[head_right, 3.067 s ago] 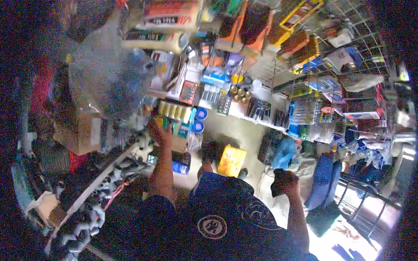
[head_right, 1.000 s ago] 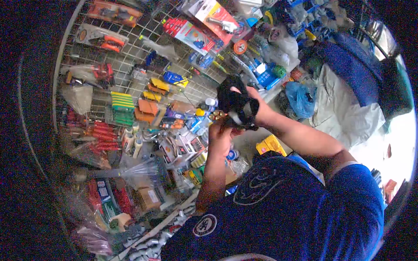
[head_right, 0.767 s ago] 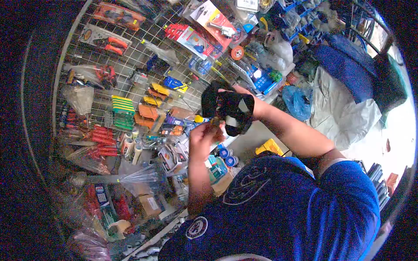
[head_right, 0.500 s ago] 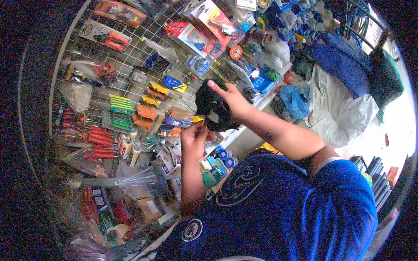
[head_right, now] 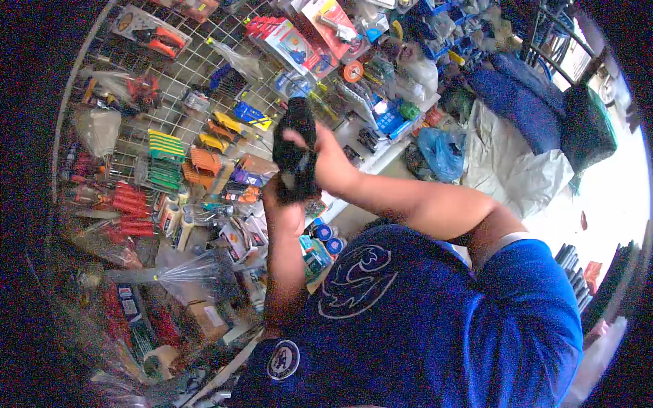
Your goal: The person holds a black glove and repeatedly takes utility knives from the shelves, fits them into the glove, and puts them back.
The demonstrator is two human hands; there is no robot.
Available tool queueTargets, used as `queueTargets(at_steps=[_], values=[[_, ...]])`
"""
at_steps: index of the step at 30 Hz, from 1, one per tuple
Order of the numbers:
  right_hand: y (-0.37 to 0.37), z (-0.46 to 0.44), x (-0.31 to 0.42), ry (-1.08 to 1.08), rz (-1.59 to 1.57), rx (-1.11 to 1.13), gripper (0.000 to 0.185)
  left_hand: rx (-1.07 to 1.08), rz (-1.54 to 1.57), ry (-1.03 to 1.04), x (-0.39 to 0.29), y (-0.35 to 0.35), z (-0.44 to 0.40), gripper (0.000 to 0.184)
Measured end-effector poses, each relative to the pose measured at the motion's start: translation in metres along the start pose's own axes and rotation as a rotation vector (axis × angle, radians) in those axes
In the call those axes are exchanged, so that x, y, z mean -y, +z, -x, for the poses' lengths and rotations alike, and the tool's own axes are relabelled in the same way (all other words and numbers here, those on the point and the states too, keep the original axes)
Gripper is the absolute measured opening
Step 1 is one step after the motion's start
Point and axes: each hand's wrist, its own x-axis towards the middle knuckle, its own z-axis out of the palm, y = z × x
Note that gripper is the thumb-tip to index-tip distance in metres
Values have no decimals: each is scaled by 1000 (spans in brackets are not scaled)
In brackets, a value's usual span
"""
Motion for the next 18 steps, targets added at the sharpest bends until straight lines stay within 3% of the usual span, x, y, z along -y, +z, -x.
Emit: queueTargets(at_steps=[1, 2, 3, 5, 6, 8, 9, 12, 14, 15, 18], values=[[1, 0, 3, 105, 93, -107, 28, -31, -28, 29, -9, 10, 0, 17], [-7, -9, 13, 201, 7, -19, 30, -60, -54, 59, -16, 17, -2, 16], [-9, -23, 29, 191, -19, -87, 31, 68, 19, -38, -13, 9, -5, 17], [-7, -31, 41, 229, -65, -227, 35, 43, -2, -2, -5, 9, -8, 15], [-3, -24, 41, 283, -117, -230, 31, 15, -13, 25, -8, 14, -9, 14], [-6, -14, 23, 162, -11, -49, 34, -11, -200, 199, 15, 0, -21, 17], [-12, -22, 37, 260, 40, 25, 36, -63, -118, 160, 10, 10, -20, 15], [-14, -38, 50, 211, -231, -238, 34, -7, -89, -20, -15, 26, -12, 13], [-6, -11, 25, 174, -49, -76, 35, 3, -49, 66, -10, 24, -17, 12], [-6, -13, 34, 206, -42, -99, 36, 16, -34, 111, -10, 23, -21, 15], [-17, -38, 57, 233, -161, -280, 35, 98, -84, -34, -11, 18, -20, 13]])
